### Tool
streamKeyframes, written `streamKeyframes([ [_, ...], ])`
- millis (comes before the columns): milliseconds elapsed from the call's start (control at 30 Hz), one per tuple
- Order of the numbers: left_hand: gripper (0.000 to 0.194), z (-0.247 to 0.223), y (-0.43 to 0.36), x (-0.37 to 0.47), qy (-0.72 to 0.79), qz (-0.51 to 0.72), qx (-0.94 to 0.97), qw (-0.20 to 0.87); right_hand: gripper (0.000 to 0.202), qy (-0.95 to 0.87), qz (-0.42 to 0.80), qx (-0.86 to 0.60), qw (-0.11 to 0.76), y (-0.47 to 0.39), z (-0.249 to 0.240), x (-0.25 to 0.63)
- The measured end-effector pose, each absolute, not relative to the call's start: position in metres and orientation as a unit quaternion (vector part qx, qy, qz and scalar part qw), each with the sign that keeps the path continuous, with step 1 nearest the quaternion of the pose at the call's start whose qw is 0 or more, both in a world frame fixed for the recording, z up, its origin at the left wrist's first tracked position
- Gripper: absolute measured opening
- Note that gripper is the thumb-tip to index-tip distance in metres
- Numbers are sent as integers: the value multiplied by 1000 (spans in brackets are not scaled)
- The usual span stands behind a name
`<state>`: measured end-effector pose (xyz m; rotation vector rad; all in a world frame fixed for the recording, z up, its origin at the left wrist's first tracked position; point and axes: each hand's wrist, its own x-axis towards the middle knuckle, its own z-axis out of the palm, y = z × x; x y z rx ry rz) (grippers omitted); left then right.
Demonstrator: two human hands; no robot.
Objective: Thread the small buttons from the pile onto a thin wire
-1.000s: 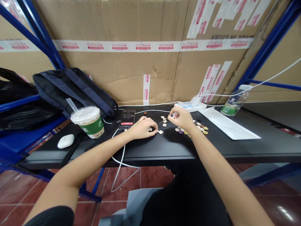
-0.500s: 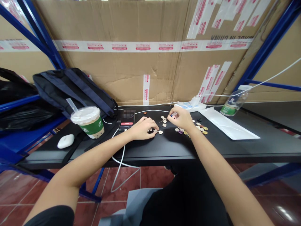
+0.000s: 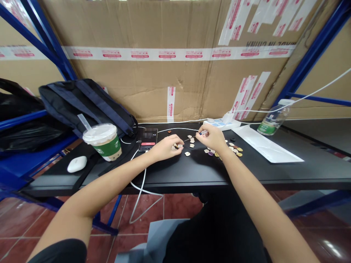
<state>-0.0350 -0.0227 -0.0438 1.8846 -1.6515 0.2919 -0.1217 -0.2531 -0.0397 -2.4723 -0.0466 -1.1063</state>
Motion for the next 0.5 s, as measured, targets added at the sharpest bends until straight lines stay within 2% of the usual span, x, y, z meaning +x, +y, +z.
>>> streamKeyframes([
  [133,14,-50,-24,-27,-576,130,719,367,15,9,-395,-891,222,-251,-38,-123],
  [500,14,-57,-26,-17,-523,92,758,378,25,-63,-344,-882,316,-252,-41,-123],
])
